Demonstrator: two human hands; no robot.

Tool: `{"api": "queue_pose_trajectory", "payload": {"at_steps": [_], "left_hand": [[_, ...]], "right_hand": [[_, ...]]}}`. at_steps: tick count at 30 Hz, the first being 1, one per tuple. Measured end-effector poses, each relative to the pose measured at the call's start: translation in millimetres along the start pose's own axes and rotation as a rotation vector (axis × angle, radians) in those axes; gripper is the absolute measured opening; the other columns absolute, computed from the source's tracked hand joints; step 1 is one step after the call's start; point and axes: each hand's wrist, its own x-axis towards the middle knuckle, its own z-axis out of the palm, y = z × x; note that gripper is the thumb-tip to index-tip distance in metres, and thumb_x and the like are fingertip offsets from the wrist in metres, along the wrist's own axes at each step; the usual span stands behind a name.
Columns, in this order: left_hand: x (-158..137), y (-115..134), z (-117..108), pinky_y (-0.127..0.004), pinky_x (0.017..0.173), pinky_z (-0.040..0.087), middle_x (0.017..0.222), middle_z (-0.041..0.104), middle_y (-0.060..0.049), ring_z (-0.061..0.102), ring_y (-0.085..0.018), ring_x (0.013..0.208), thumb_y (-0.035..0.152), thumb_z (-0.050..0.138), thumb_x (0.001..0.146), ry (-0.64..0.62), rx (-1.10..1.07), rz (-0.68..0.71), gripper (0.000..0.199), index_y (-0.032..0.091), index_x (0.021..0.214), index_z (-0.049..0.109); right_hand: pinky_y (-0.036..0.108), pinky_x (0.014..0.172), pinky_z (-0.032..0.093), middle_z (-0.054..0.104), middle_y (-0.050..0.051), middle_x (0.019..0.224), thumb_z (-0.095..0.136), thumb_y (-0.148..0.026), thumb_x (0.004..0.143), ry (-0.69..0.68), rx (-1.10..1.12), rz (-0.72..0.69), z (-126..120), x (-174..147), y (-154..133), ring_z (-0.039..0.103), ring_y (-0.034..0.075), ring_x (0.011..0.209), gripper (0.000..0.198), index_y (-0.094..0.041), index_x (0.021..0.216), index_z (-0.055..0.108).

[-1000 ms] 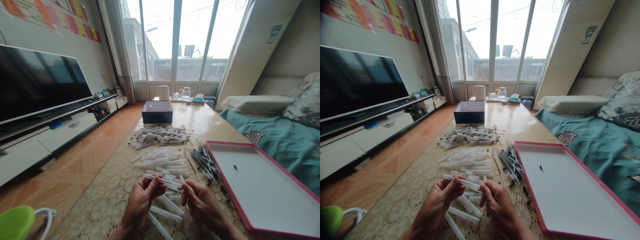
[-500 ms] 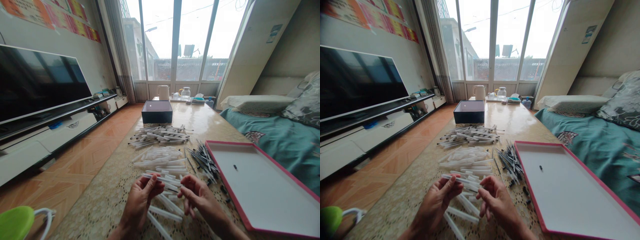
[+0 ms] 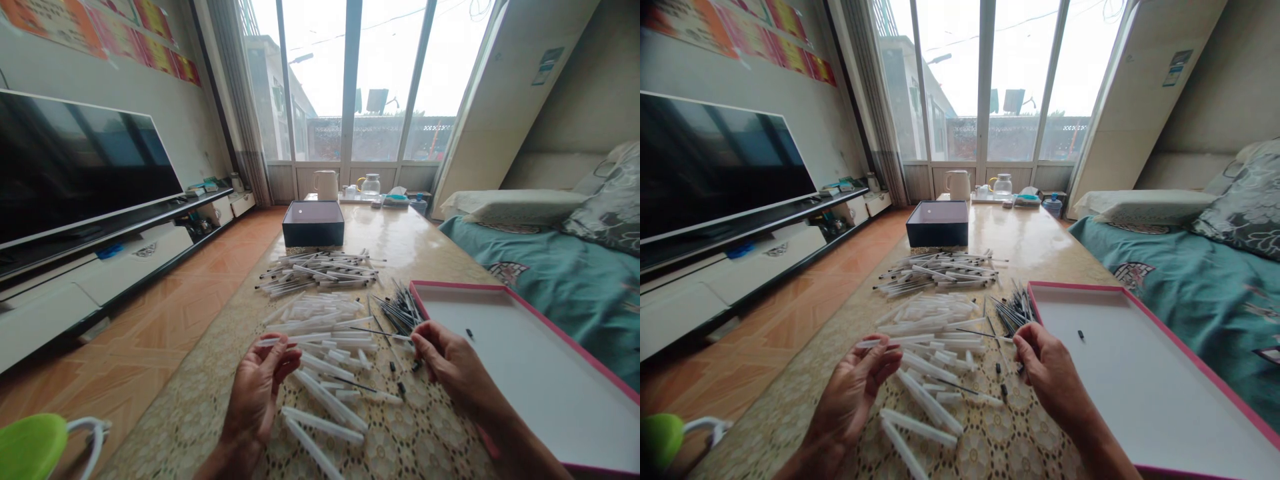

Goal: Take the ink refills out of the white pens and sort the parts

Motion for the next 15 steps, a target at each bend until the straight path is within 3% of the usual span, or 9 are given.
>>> {"api": "queue_pose_trajectory", "payload": {"at_steps": [3, 5, 7, 11, 15], "left_hand": [[-6, -2, 4, -0.019, 0.044, 0.050, 0.064, 0.068, -0.001, 0.063, -0.013, 0.050, 0.023, 0.074, 0.065, -0.213, 0.179, -0.056, 0.021, 0.015, 0.077, 0.059], [-10, -5, 7, -0.020, 0.038, 0.047, 0.078, 0.070, -0.004, 0.061, -0.012, 0.046, 0.027, 0.074, 0.064, -0.299, 0.291, -0.038, 0.023, 0.015, 0.078, 0.061], [-13, -9, 9, -0.021, 0.038, 0.046, 0.085, 0.071, -0.006, 0.060, -0.012, 0.044, 0.029, 0.074, 0.063, -0.307, 0.366, -0.013, 0.028, 0.016, 0.085, 0.063], [-15, -13, 9, -0.023, 0.049, 0.049, 0.057, 0.068, -0.002, 0.063, -0.017, 0.051, 0.030, 0.073, 0.065, -0.289, 0.455, 0.030, 0.034, 0.015, 0.094, 0.064], [-19, -11, 11, -0.026, 0.054, 0.051, 0.057, 0.068, -0.003, 0.066, -0.021, 0.060, 0.031, 0.070, 0.067, -0.285, 0.499, 0.095, 0.029, 0.016, 0.091, 0.065]], "right_hand": [[0.021, 0.037, 0.039, 0.053, -0.003, 0.058, 0.048, -0.039, 0.083, -0.067, -0.081, 0.040, -8, 1, 7, 0.047, 0.009, 0.039, 0.023, -0.020, 0.072, 0.051], [0.022, 0.037, 0.039, 0.057, -0.002, 0.061, 0.051, -0.038, 0.081, -0.062, -0.106, 0.045, -6, 1, 10, 0.049, 0.010, 0.039, 0.020, -0.020, 0.072, 0.052], [0.024, 0.040, 0.041, 0.058, -0.002, 0.058, 0.054, -0.036, 0.079, 0.010, -0.161, 0.026, -2, 2, 12, 0.052, 0.012, 0.040, 0.016, -0.021, 0.075, 0.054], [0.027, 0.046, 0.042, 0.056, -0.003, 0.049, 0.052, -0.037, 0.080, 0.147, -0.233, -0.018, 2, 1, 4, 0.057, 0.016, 0.042, 0.016, -0.021, 0.081, 0.057], [0.025, 0.043, 0.041, 0.062, 0.001, 0.060, 0.050, -0.039, 0.082, 0.100, -0.085, -0.058, 4, -5, -26, 0.058, 0.015, 0.048, 0.021, -0.020, 0.084, 0.058]]}}
